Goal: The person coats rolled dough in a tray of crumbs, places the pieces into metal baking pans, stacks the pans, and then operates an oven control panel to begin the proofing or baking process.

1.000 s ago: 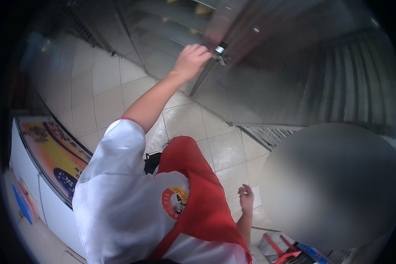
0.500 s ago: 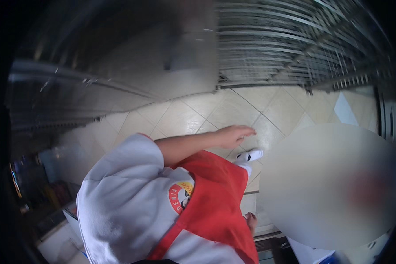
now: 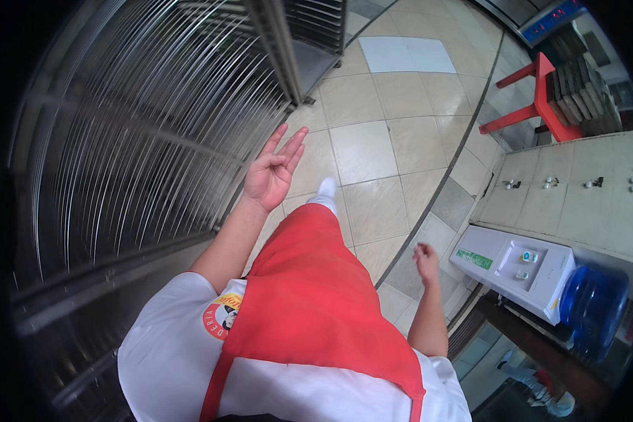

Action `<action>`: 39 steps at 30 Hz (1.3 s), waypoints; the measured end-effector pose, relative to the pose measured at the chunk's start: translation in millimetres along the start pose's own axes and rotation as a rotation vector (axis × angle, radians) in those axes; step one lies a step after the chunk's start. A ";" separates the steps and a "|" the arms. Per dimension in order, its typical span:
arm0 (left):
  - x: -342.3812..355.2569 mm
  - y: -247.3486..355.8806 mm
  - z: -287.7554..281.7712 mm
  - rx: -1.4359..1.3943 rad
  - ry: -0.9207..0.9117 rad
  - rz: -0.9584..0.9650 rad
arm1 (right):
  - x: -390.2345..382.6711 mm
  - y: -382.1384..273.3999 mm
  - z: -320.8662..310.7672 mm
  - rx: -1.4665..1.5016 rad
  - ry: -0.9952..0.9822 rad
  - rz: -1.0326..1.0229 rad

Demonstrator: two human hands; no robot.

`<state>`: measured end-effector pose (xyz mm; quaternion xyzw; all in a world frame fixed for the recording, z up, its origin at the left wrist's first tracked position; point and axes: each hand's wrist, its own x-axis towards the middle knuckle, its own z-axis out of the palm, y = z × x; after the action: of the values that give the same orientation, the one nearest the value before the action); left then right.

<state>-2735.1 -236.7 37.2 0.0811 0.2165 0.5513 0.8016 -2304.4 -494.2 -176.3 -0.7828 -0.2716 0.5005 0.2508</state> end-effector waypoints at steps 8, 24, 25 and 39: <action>309.1 -86.5 89.2 -0.239 -0.133 -0.137 | 186.9 -87.8 -120.2 0.019 0.064 0.089; 886.6 -259.5 370.0 -0.479 -0.201 -0.438 | 518.3 -152.2 -260.5 -0.032 0.058 0.162; 924.9 -276.1 392.5 -0.451 -0.176 -0.446 | 555.7 -139.9 -275.5 -0.145 0.027 0.060; 1368.5 -358.2 547.6 -0.414 -0.232 -0.251 | 1113.8 -687.9 -659.4 0.196 0.328 -0.145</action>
<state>-1783.7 944.7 41.6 -0.0494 0.0139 0.4671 0.8827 -1426.4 679.3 -194.1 -0.8039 -0.2329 0.3711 0.4022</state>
